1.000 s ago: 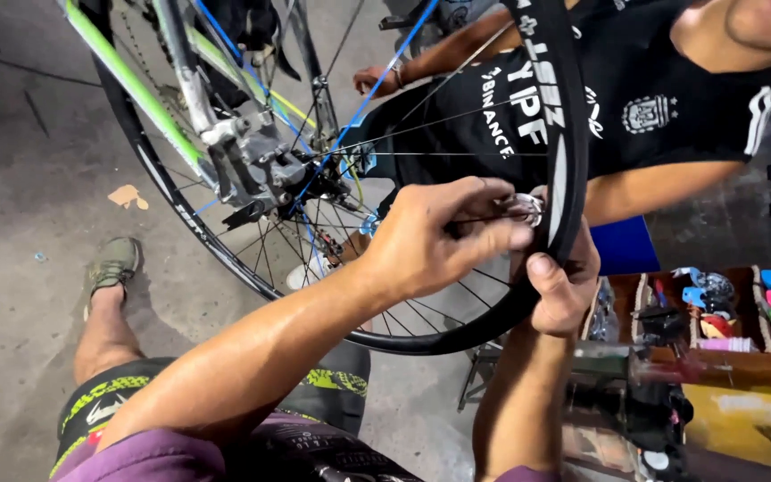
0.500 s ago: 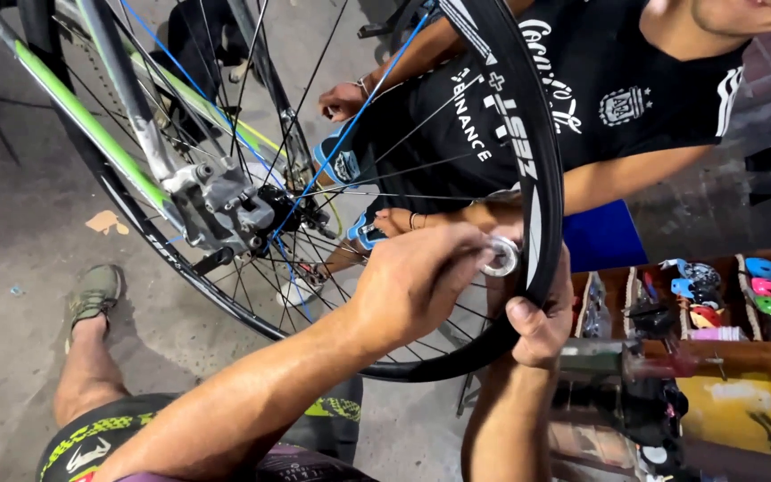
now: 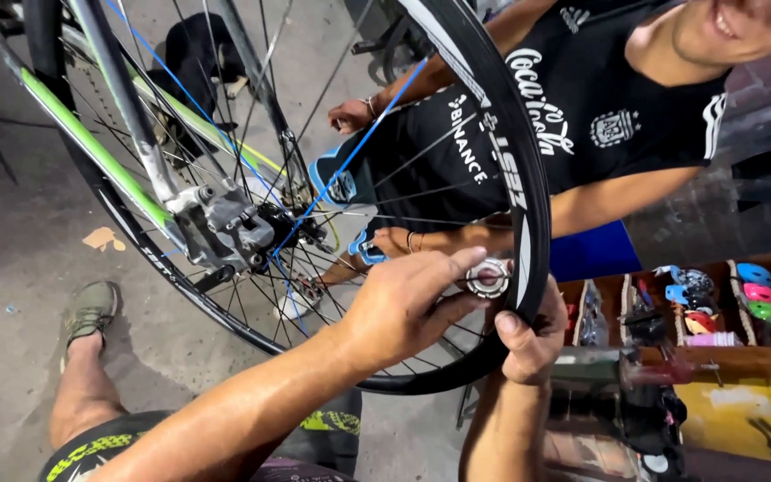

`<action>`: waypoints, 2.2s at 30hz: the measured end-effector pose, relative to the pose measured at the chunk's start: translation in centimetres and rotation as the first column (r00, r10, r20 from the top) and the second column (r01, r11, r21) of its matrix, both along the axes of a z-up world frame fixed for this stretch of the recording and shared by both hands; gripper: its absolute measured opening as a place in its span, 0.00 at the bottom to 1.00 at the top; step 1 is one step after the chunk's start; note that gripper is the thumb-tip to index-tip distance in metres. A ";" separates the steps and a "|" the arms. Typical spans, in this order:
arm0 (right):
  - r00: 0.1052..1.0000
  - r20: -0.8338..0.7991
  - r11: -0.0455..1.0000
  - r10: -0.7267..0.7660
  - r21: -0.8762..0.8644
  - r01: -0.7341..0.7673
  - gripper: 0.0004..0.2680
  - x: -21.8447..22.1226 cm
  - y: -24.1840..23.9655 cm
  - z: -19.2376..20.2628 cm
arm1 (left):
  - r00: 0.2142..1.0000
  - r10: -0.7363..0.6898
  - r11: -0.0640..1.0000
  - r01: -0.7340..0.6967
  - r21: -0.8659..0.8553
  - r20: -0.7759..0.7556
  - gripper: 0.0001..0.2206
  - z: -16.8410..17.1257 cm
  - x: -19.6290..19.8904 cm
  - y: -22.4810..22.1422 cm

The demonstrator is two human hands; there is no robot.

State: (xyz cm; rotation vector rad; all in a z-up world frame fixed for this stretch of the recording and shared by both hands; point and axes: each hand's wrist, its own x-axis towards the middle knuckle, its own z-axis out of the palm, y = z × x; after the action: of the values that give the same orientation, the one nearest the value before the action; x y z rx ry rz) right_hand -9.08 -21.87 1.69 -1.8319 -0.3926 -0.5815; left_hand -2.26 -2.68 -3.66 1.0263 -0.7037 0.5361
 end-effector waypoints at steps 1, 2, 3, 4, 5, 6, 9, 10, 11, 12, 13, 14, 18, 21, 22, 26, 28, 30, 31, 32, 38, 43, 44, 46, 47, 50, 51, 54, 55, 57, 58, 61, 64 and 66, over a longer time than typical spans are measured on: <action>1.000 0.004 1.000 0.004 -0.003 -0.004 0.22 0.1 -0.2 0.0 | 1.000 0.004 1.000 -0.004 -0.003 0.004 0.19 -0.2 0.0 0.0; 1.000 -0.008 1.000 0.009 -0.015 -0.009 0.22 -0.1 -0.5 -0.1 | 1.000 0.019 1.000 -0.020 0.017 0.023 0.19 -0.4 -0.2 -0.1; 1.000 -0.019 1.000 0.013 -0.027 -0.014 0.22 -0.3 -0.7 -0.2 | 0.998 0.035 0.999 -0.036 0.037 0.043 0.18 -0.7 -0.4 -0.2; 1.000 -0.021 1.000 0.013 -0.028 -0.013 0.22 -0.2 -0.5 -0.1 | 0.999 0.034 0.999 -0.035 0.036 0.041 0.18 -0.5 -0.4 0.0; 0.999 -0.038 0.999 0.038 -0.012 -0.039 0.22 -0.2 -0.3 0.1 | 0.998 0.047 0.998 -0.050 0.048 0.048 0.18 -0.3 -0.5 0.1; 0.996 -0.054 0.998 0.067 0.005 -0.066 0.23 -0.2 0.0 0.1 | 0.997 0.063 0.996 -0.066 0.061 0.055 0.17 -0.2 -0.7 0.3; 0.980 -0.092 0.983 0.177 0.060 -0.172 0.23 0.5 2.3 1.3 | 1.000 0.020 0.999 -0.019 0.033 -0.019 0.15 -0.3 -0.8 0.2; 0.980 -0.085 0.983 0.180 0.059 -0.176 0.23 0.6 2.4 1.4 | 1.000 0.023 0.999 -0.023 0.033 -0.013 0.15 -0.3 -0.7 0.1; 0.981 -0.079 0.983 0.180 0.053 -0.176 0.23 0.8 2.3 1.5 | 0.999 0.041 0.998 -0.041 0.050 0.002 0.13 -0.2 -0.6 -0.1; 0.982 -0.074 0.984 0.176 0.050 -0.173 0.23 0.8 2.3 1.5 | 0.998 0.056 0.996 -0.056 0.068 0.014 0.11 -0.2 -0.7 -0.3; 0.982 -0.070 0.984 0.175 0.052 -0.172 0.23 0.8 2.2 1.5 | 0.998 0.055 0.996 -0.056 0.071 0.018 0.11 -0.1 -0.6 -0.2; 0.983 -0.069 0.985 0.168 0.044 -0.165 0.24 0.7 2.1 1.5 | 0.994 0.107 0.992 -0.109 0.063 0.039 0.11 0.1 -0.6 -0.2; 0.986 -0.066 0.988 0.156 0.015 -0.155 0.25 0.4 1.7 1.4 | 0.979 0.193 0.979 -0.197 0.051 0.071 0.09 0.6 -0.6 0.0; 0.986 -0.055 0.987 0.158 -0.005 -0.159 0.26 0.6 1.5 1.5 | 0.971 0.227 0.970 -0.232 0.074 0.075 0.09 1.0 -0.8 0.3; 0.986 -0.054 0.987 0.159 -0.005 -0.159 0.26 0.6 1.4 1.6 | 0.971 0.227 0.970 -0.233 0.073 0.075 0.09 1.2 -0.8 0.4; 0.989 -0.047 0.990 0.139 -0.030 -0.141 0.27 0.7 1.1 1.5 | 0.965 0.252 0.959 -0.258 0.113 0.068 0.09 1.5 -0.9 0.4; 0.991 -0.041 0.990 0.131 -0.038 -0.132 0.28 0.8 1.0 1.6 | 0.963 0.262 0.953 -0.268 0.142 0.057 0.09 1.7 -0.8 0.2; 0.992 -0.037 0.991 0.121 -0.053 -0.123 0.28 0.8 1.0 1.6 | 0.978 0.171 0.982 -0.159 0.105 -0.117 0.08 1.8 -0.5 0.1; 0.992 -0.038 0.991 0.120 -0.051 -0.122 0.28 0.7 1.2 1.8 | 0.978 0.170 0.982 -0.158 0.107 -0.118 0.08 2.3 -0.3 0.3; 0.993 -0.044 0.992 0.106 -0.058 -0.109 0.29 0.6 1.6 1.8 | 0.976 0.120 0.991 -0.106 0.084 -0.181 0.07 2.6 -0.2 0.6; 0.972 -0.081 0.972 0.222 0.100 -0.214 0.27 0.6 5.0 2.6 | 0.938 -0.233 0.972 0.222 -0.072 -0.257 0.12 2.8 0.2 1.8; 0.991 -0.071 0.994 0.111 0.018 -0.110 0.24 -0.3 0.6 1.3 | 0.952 -0.237 0.970 0.218 -0.112 -0.196 0.10 3.5 -0.5 2.9; 0.992 -0.062 0.994 0.109 -0.004 -0.109 0.23 -0.1 1.1 1.8 | 0.973 -0.167 0.982 0.150 -0.111 -0.158 0.12 3.5 -0.5 3.0; 0.993 -0.054 0.993 0.109 -0.028 -0.111 0.23 0.2 1.2 2.2 | 0.988 -0.093 0.990 0.080 -0.114 -0.119 0.19 3.1 -0.4 2.5; 0.994 -0.049 0.995 0.101 -0.020 -0.102 0.23 0.4 0.9 2.0 | 0.995 -0.051 0.993 0.041 -0.115 -0.084 0.21 2.7 -0.4 2.0; 0.998 -0.033 0.997 0.057 -0.054 -0.059 0.21 0.0 0.4 1.6 | 0.998 0.031 0.994 -0.036 -0.103 -0.047 0.22 1.7 -0.6 1.1; 1.000 -0.007 0.995 0.028 -0.096 -0.028 0.20 0.0 0.3 1.5 | 0.997 0.075 0.993 -0.077 -0.090 -0.029 0.20 1.4 -0.5 0.9; 1.000 0.006 0.996 0.005 -0.086 -0.004 0.20 -0.3 -0.9 0.6 | 0.994 0.108 0.989 -0.109 -0.097 -0.022 0.21 1.0 -0.6 0.3; 1.000 0.003 0.996 0.003 -0.089 -0.003 0.20 -0.4 -0.5 0.6 | 0.994 0.106 0.989 -0.108 -0.099 -0.026 0.21 0.8 -0.7 0.2; 1.000 0.018 0.999 0.008 -0.049 -0.008 0.20 -0.1 0.4 0.8 | 0.993 0.115 0.988 -0.117 -0.102 -0.022 0.22 0.4 -0.6 -0.1; 1.000 0.016 0.999 0.011 -0.050 -0.010 0.20 0.0 1.5 1.1 | 0.993 0.118 0.988 -0.120 -0.102 -0.025 0.22 0.3 -0.7 -0.1; 0.998 0.013 0.998 0.054 0.033 -0.055 0.20 -0.3 2.5 1.3 | 0.989 0.151 0.986 -0.150 -0.078 -0.003 0.20 0.1 -1.1 -0.1; 0.999 0.021 1.000 0.028 -0.014 -0.028 0.25 -0.4 0.5 0.5 | 0.980 0.199 0.979 -0.197 -0.054 0.024 0.18 0.5 -1.1 0.2; 0.996 0.041 0.997 0.076 0.022 -0.077 0.26 -0.2 0.2 0.2 | 0.986 0.157 0.986 -0.160 -0.055 -0.051 0.15 1.1 -1.0 0.6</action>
State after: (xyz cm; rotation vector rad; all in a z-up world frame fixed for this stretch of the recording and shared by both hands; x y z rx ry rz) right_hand -9.28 -21.62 1.88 -1.7769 -0.4786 -0.5686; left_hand -3.30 -2.05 -2.57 1.0413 -0.5645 0.6655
